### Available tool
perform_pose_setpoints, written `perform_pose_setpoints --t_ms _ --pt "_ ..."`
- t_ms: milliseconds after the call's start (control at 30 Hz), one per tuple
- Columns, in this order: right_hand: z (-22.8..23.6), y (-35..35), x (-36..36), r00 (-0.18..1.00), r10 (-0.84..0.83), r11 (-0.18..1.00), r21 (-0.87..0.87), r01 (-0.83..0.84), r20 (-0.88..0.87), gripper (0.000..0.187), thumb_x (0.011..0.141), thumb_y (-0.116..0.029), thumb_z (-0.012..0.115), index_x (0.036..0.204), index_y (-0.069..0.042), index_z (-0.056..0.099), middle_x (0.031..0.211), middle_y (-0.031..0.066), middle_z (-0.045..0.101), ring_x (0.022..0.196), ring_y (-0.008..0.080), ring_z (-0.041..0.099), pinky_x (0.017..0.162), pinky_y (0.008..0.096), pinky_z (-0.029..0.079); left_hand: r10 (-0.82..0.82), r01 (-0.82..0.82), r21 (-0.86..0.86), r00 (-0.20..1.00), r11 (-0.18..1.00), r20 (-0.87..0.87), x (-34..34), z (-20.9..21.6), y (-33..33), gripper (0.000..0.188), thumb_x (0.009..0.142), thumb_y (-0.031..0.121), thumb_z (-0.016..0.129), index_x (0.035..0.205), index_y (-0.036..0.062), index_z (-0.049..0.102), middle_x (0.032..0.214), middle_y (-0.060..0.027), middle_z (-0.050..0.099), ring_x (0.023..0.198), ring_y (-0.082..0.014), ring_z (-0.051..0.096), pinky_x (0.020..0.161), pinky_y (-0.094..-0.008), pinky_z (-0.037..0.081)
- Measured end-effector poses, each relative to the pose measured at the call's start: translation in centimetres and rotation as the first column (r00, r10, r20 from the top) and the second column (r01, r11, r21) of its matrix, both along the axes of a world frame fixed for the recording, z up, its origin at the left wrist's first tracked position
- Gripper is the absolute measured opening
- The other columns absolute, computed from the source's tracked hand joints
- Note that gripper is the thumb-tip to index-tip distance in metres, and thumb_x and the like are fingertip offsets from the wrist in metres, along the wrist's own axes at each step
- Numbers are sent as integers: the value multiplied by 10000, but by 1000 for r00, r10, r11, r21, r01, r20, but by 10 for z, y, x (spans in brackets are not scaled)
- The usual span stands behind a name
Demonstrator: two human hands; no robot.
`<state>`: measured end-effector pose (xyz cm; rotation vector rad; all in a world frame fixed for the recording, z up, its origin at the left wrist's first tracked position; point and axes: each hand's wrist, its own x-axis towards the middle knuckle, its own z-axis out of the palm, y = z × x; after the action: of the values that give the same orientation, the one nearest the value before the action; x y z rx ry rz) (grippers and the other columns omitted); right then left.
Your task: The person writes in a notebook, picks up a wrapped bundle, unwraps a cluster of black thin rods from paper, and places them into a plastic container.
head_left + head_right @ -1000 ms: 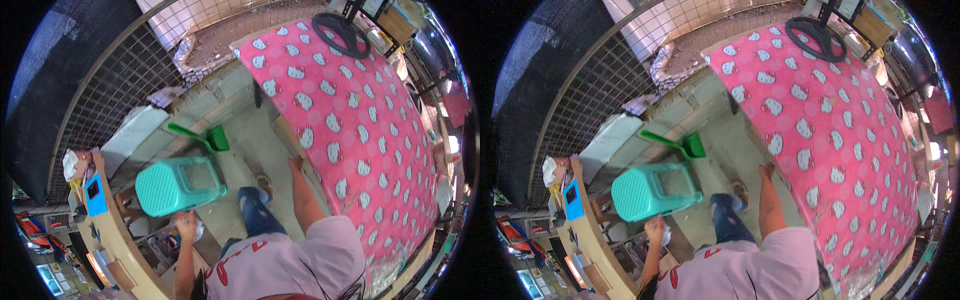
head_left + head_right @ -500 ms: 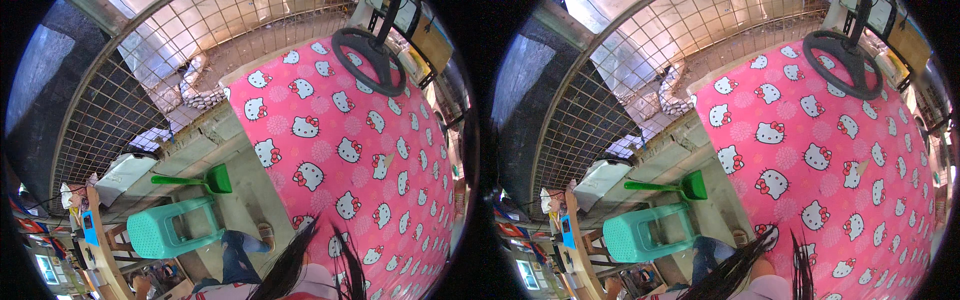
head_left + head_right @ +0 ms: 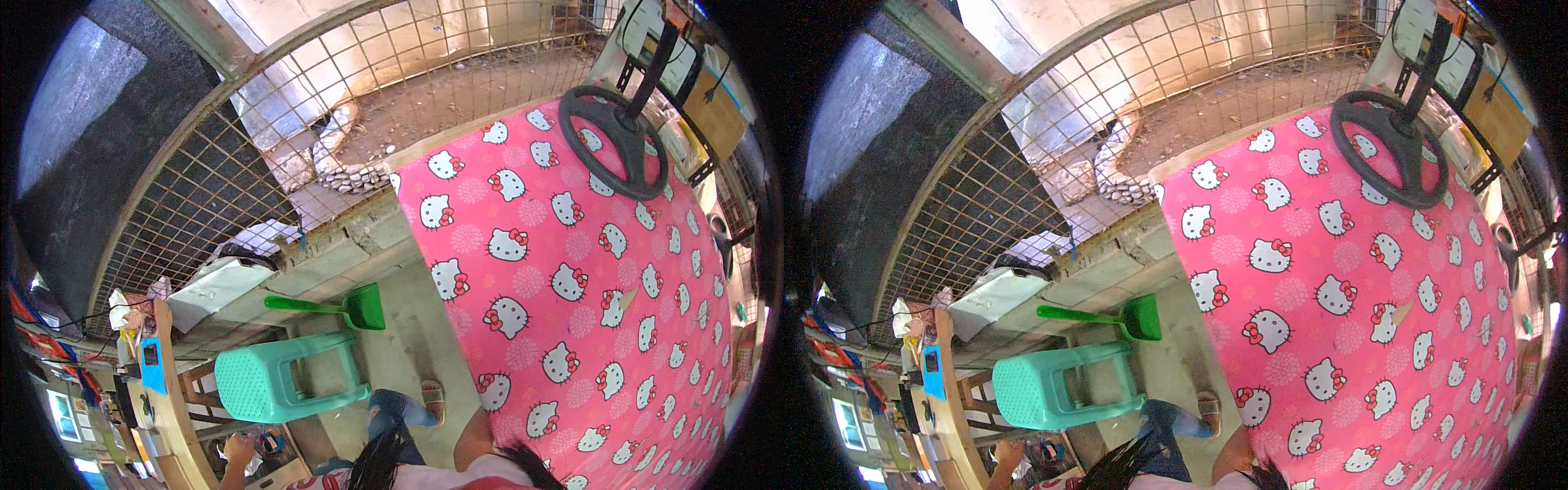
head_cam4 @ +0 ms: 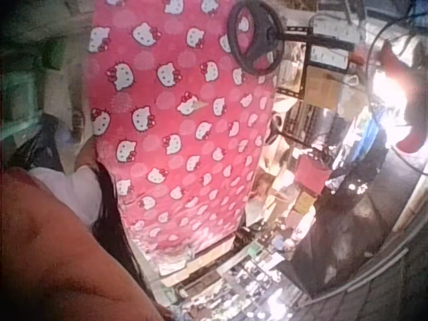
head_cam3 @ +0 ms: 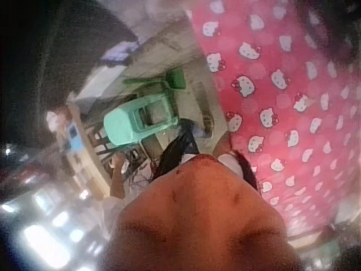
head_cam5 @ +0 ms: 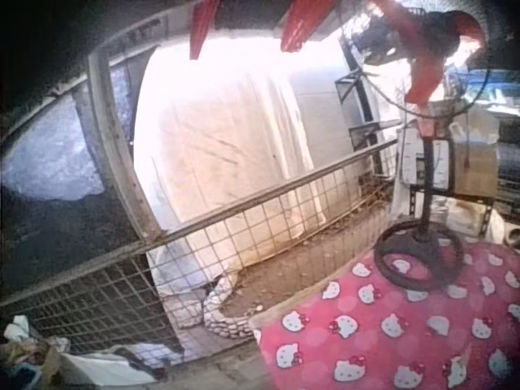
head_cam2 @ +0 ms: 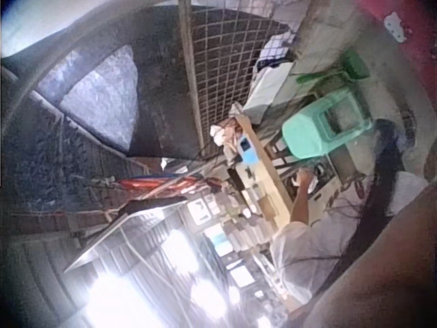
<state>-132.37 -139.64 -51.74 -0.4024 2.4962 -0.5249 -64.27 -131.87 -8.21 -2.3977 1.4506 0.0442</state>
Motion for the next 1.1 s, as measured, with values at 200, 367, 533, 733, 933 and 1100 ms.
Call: perform_pose_setpoints --t_ms 200,367,533,733,933,1100 --pt "7 7 0 1000 4 1000 -14 -5 -20 451 819 -330 655 1129 -14 567 1111 218 605 934 402 611 842 474 460 44 -44 50 999 998 -16 -17 7 -2 407 791 456 636 742 62 729 752 -208 668 727 -393 663 669 -493 525" --pt "8 15 0 999 18 1000 -23 -19 -48 438 820 -326 657 1114 -12 577 1094 222 610 934 405 611 841 476 458 -60 68 158 997 985 -58 -14 -18 -9 341 775 402 664 798 67 723 799 -198 680 760 -407 659 690 -500 527" --pt "15 25 8 997 47 999 -19 -48 -55 424 820 -323 659 1098 -11 587 1077 226 616 934 408 611 840 478 457 -170 183 102 978 978 -120 -2 -46 -13 305 793 345 670 774 41 690 780 -199 672 749 -410 654 681 -506 516" --pt "21 35 13 994 78 997 -9 -79 -78 409 820 -318 662 1079 -9 599 1056 231 623 933 412 610 839 480 455 -151 178 125 968 976 -199 -18 -45 -11 355 794 413 682 710 68 704 680 -167 664 690 -365 668 647 -455 527" --pt "37 44 19 989 116 993 14 -115 -89 394 820 -314 664 1060 -7 611 1035 236 630 933 416 610 838 482 454 51 -2 204 970 979 -237 -17 -42 12 341 811 439 653 761 114 744 715 -146 683 682 -351 668 653 -445 532" --pt "54 57 29 981 156 987 41 -153 -113 382 820 -310 666 1045 -5 621 1018 240 635 933 419 609 837 484 452 -37 93 201 962 975 -269 -49 -26 7 331 817 434 636 793 124 751 744 -155 687 695 -341 671 662 -453 536"
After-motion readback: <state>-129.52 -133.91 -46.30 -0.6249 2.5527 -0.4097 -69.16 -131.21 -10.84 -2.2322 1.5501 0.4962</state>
